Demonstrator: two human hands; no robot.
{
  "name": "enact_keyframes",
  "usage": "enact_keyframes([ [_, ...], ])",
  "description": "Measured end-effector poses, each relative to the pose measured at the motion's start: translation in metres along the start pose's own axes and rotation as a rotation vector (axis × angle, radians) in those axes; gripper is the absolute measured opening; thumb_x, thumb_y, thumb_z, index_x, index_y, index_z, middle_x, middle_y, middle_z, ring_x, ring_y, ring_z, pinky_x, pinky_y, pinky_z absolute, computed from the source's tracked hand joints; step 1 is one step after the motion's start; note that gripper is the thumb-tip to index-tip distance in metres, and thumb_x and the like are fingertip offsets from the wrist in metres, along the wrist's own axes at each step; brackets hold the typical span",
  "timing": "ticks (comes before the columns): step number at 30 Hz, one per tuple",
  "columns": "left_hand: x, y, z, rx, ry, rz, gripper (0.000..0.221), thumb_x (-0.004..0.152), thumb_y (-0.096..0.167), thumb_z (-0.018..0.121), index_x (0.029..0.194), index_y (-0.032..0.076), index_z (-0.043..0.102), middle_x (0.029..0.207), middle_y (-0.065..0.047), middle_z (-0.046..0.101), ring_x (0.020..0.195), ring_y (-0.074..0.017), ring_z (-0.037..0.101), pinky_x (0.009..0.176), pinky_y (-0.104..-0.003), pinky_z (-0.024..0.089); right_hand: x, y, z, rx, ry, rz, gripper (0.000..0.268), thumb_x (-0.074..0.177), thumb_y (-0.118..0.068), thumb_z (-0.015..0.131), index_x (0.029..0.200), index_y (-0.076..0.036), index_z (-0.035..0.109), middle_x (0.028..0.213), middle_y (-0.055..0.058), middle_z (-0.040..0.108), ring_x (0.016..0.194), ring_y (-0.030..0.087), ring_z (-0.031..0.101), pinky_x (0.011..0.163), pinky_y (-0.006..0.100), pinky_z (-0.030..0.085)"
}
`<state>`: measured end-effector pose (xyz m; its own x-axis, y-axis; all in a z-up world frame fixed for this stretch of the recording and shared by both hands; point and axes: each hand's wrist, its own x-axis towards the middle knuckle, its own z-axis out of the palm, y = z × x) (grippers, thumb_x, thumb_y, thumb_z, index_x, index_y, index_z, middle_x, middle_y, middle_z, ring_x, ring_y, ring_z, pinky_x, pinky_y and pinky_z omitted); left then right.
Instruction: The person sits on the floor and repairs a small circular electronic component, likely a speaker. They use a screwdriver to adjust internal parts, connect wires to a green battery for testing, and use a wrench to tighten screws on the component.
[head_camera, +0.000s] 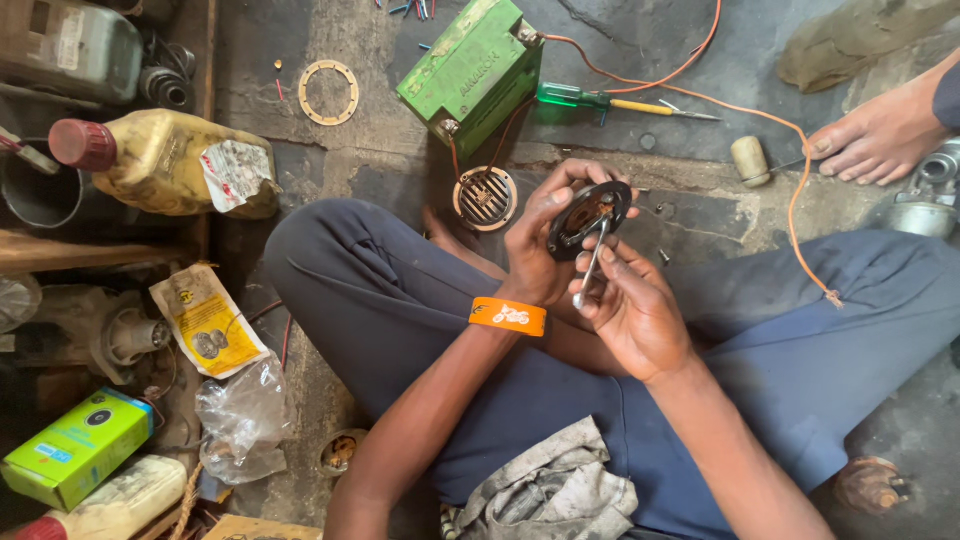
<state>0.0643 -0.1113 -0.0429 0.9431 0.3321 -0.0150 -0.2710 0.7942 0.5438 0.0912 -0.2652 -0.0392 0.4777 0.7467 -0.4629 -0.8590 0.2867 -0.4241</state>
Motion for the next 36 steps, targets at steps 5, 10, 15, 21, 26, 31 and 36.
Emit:
enact_keyframes([
  [5, 0.001, -0.006, -0.003, -0.064, -0.011, -0.006, 0.044, 0.102, 0.033, 0.052, 0.121, -0.006, 0.056, 0.122, -0.022, 0.058, 0.122, -0.0342, 0.062, 0.109, -0.051, 0.053, -0.001, 0.006, -0.002, 0.113, -0.045, -0.064, 0.021, 0.111, -0.012, 0.054, 0.127, -0.001, 0.062, 0.107, 0.007, 0.069, 0.082, 0.012, 0.065, 0.072, 0.025, 0.052],
  [10, -0.001, -0.007, -0.005, -0.097, -0.025, -0.015, 0.044, 0.106, 0.032, 0.053, 0.121, -0.008, 0.056, 0.119, -0.022, 0.059, 0.120, -0.0338, 0.062, 0.110, -0.053, 0.054, 0.001, 0.003, -0.004, 0.310, -0.070, -0.010, 0.020, 0.113, -0.013, 0.054, 0.128, -0.002, 0.062, 0.109, 0.007, 0.069, 0.090, 0.013, 0.067, 0.068, 0.024, 0.052],
  [15, -0.002, -0.009, -0.003, -0.004, -0.006, -0.006, 0.042, 0.106, 0.031, 0.055, 0.121, -0.008, 0.056, 0.121, -0.022, 0.059, 0.122, -0.0335, 0.063, 0.108, -0.053, 0.057, 0.001, 0.001, -0.002, -0.015, 0.031, -0.043, 0.020, 0.109, -0.015, 0.054, 0.123, -0.002, 0.061, 0.107, 0.008, 0.068, 0.093, 0.015, 0.068, 0.079, 0.029, 0.057],
  [21, -0.003, -0.006, 0.000, 0.080, 0.005, -0.038, 0.035, 0.104, 0.024, 0.058, 0.120, -0.007, 0.055, 0.121, -0.020, 0.058, 0.122, -0.0326, 0.064, 0.106, -0.051, 0.058, -0.001, -0.008, 0.004, -0.025, -0.014, -0.021, 0.019, 0.109, -0.014, 0.055, 0.121, -0.001, 0.060, 0.106, 0.009, 0.067, 0.096, 0.022, 0.070, 0.088, 0.037, 0.059],
  [26, -0.005, -0.006, -0.001, 0.030, 0.029, -0.063, 0.032, 0.105, 0.021, 0.056, 0.119, -0.007, 0.054, 0.121, -0.021, 0.058, 0.117, -0.0328, 0.066, 0.100, -0.049, 0.061, -0.005, -0.009, 0.005, -0.055, -0.036, -0.011, 0.019, 0.109, -0.014, 0.054, 0.122, 0.000, 0.059, 0.106, 0.011, 0.064, 0.096, 0.023, 0.069, 0.085, 0.039, 0.059],
  [31, -0.005, -0.007, -0.006, 0.008, 0.066, -0.088, 0.031, 0.104, 0.022, 0.055, 0.117, -0.006, 0.054, 0.117, -0.023, 0.061, 0.108, -0.0325, 0.070, 0.092, -0.045, 0.063, -0.002, -0.005, -0.001, -0.070, -0.024, -0.033, 0.020, 0.108, -0.013, 0.054, 0.123, 0.001, 0.058, 0.107, 0.011, 0.063, 0.095, 0.023, 0.067, 0.083, 0.038, 0.058],
  [36, -0.007, 0.000, -0.001, 0.019, 0.087, -0.135, 0.033, 0.103, 0.024, 0.055, 0.118, -0.005, 0.055, 0.115, -0.028, 0.066, 0.094, -0.0331, 0.073, 0.082, -0.039, 0.062, -0.004, -0.007, 0.008, -0.095, -0.057, -0.041, 0.020, 0.109, -0.012, 0.054, 0.123, 0.001, 0.058, 0.106, 0.011, 0.062, 0.095, 0.023, 0.067, 0.083, 0.038, 0.058],
])
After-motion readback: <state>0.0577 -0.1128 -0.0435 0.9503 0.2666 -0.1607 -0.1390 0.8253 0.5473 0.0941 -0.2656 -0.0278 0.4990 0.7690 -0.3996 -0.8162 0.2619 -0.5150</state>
